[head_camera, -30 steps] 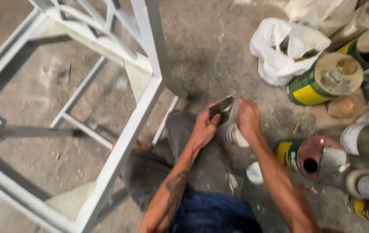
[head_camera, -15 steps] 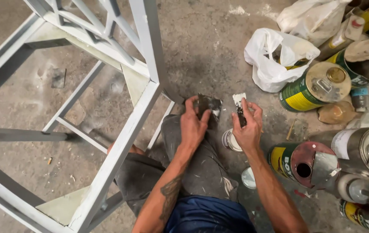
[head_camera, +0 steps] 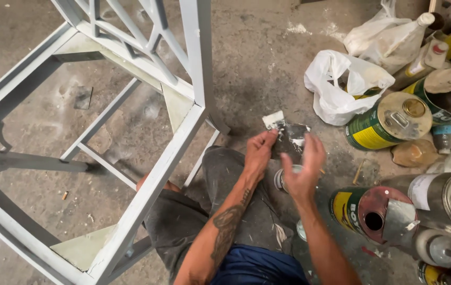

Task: The person applies a white filler to the joints of a white metal chair frame using a putty knife and a smaller scraper. They scoop the filler from a can and spread it into the seams of the chair's back and seat frame.

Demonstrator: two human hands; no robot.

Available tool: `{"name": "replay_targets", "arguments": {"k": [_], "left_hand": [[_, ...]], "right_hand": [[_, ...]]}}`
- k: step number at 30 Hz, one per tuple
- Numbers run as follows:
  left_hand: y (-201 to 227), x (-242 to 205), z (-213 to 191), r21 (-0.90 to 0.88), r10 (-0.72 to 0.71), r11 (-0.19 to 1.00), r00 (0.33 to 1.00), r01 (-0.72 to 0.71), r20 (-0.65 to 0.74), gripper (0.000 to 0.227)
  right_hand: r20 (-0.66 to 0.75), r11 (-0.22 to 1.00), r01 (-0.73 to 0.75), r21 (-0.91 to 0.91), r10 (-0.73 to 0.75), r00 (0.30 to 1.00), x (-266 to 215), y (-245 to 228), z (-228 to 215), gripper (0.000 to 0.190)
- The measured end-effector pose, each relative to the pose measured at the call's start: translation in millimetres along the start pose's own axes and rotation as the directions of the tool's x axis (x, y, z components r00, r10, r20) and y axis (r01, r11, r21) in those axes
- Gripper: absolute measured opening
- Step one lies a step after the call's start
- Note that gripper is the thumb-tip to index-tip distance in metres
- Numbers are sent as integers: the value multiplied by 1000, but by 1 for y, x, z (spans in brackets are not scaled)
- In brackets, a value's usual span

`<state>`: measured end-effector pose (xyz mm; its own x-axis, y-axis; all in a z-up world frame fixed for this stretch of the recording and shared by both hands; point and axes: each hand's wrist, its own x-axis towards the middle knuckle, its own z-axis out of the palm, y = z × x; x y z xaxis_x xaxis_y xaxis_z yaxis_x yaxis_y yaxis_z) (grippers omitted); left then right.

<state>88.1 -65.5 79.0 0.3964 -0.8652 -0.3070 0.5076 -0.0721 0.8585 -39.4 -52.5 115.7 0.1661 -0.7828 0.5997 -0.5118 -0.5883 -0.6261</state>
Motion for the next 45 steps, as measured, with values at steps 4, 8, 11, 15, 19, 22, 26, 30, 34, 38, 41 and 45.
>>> {"name": "replay_targets", "arguments": {"k": [4, 8, 11, 15, 19, 22, 26, 30, 34, 38, 41, 45], "left_hand": [[53, -36, 23, -174, -88, 980, 994, 99, 69, 31], [55, -46, 25, -19, -31, 999, 994, 33, 108, 32], [92, -57, 26, -13, 79, 997, 994, -79, 75, 24], [72, -36, 8, -24, 205, 979, 968, -204, 147, 19], [35, -30, 3, -33, 180, 984, 943, -178, 278, 34], [30, -39, -2, 6, 200, 977, 926, -213, 319, 36], [74, -60, 13, 134, 229, 949, 915, -286, 332, 26], [38, -48, 2, 156, 249, 937, 912, -312, 326, 22], [37, -48, 0, 159, 273, 926, 897, -343, 347, 22], [70, -62, 5, 279, 286, 861, 859, -424, 424, 22], [73, -69, 8, 314, 280, 835, 840, -452, 465, 22], [59, -54, -10, 375, 213, 805, 815, -459, 540, 24]], "right_hand": [[148, 531, -711, 462, 744, 652, 1, -48, -2, 79], [149, 146, -623, 768, 906, 396, 0, -28, 0, 55], [-77, 527, -777, 343, 841, 536, -6, 14, -31, 59], [79, 746, -653, 131, 649, 757, 20, -5, -89, 29], [73, 678, -703, 214, 706, 704, 8, 18, -54, 24], [130, 558, -758, 337, 770, 624, 0, 14, -38, 32], [50, 536, -770, 344, 809, 586, 3, -5, -46, 37], [35, 610, -672, 420, 729, 684, -3, 10, -32, 23], [25, 650, -597, 470, 666, 746, -1, 12, -25, 13], [67, 749, -528, 400, 551, 832, 24, -29, -43, 11], [153, 783, -516, 347, 496, 855, 38, -50, -55, 11], [251, 837, -478, 268, 418, 873, 57, -60, -61, 10]]}}
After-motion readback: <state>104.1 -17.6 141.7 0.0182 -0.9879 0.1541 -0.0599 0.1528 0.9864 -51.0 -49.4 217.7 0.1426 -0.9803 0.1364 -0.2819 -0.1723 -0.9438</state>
